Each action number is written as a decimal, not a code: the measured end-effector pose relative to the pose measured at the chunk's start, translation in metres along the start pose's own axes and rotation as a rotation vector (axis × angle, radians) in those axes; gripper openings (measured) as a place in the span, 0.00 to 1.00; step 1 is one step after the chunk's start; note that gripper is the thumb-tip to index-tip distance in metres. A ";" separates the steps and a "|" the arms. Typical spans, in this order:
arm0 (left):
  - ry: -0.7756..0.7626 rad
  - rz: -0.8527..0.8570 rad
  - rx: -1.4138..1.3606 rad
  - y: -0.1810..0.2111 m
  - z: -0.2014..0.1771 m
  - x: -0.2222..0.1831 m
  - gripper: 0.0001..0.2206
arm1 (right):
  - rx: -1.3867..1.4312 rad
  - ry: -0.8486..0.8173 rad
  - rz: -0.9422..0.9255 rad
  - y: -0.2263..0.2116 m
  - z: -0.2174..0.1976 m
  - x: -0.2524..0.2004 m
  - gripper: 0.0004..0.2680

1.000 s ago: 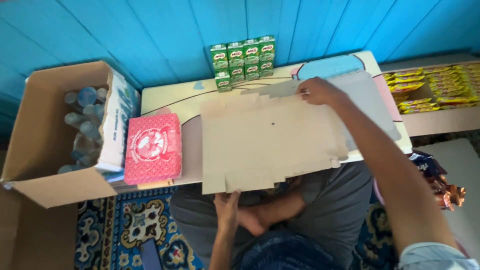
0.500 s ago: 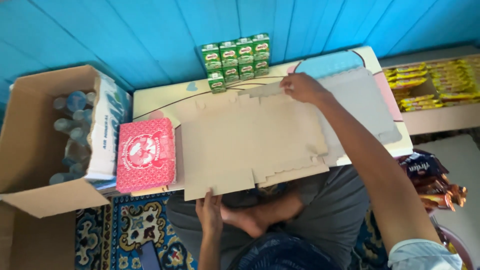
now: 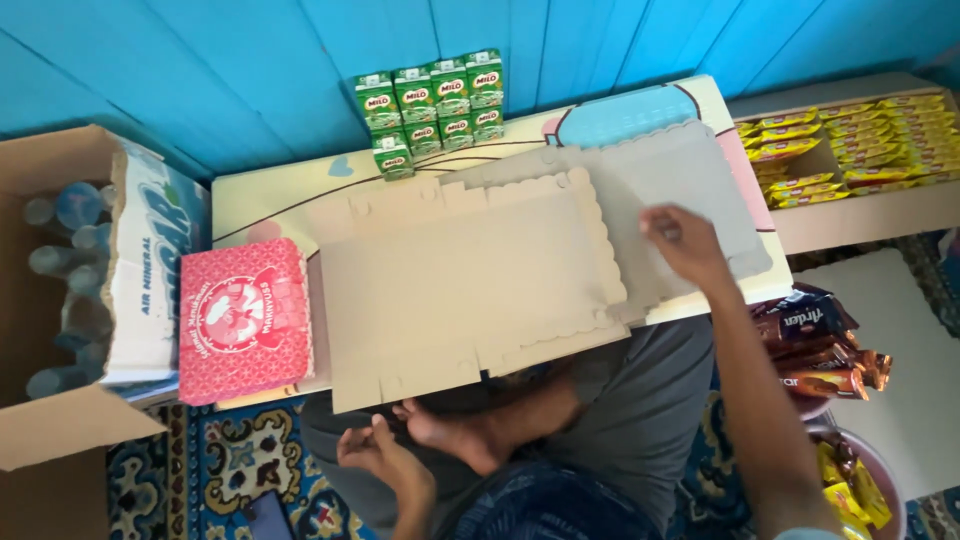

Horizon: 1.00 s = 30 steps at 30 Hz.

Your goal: Folding and assembling a cardboard box template by hand on a low table.

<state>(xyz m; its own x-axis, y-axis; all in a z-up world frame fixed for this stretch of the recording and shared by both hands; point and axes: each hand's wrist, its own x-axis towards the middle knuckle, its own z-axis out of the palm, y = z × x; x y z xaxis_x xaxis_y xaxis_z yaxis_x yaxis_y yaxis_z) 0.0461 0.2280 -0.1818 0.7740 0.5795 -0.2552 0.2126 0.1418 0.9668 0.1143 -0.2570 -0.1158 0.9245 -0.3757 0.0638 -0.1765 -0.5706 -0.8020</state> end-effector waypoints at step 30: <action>-0.974 1.107 1.179 0.026 0.346 -0.007 0.31 | -0.105 0.125 0.260 -0.068 0.055 -0.106 0.18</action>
<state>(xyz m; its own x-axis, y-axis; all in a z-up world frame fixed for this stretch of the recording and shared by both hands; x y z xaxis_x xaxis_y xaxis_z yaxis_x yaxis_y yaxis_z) 0.2526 -0.0499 -0.1591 0.7620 -0.6442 0.0659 -0.6334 -0.7201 0.2834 0.0472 -0.1387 -0.1008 0.7963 -0.6021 -0.0578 -0.4416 -0.5134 -0.7358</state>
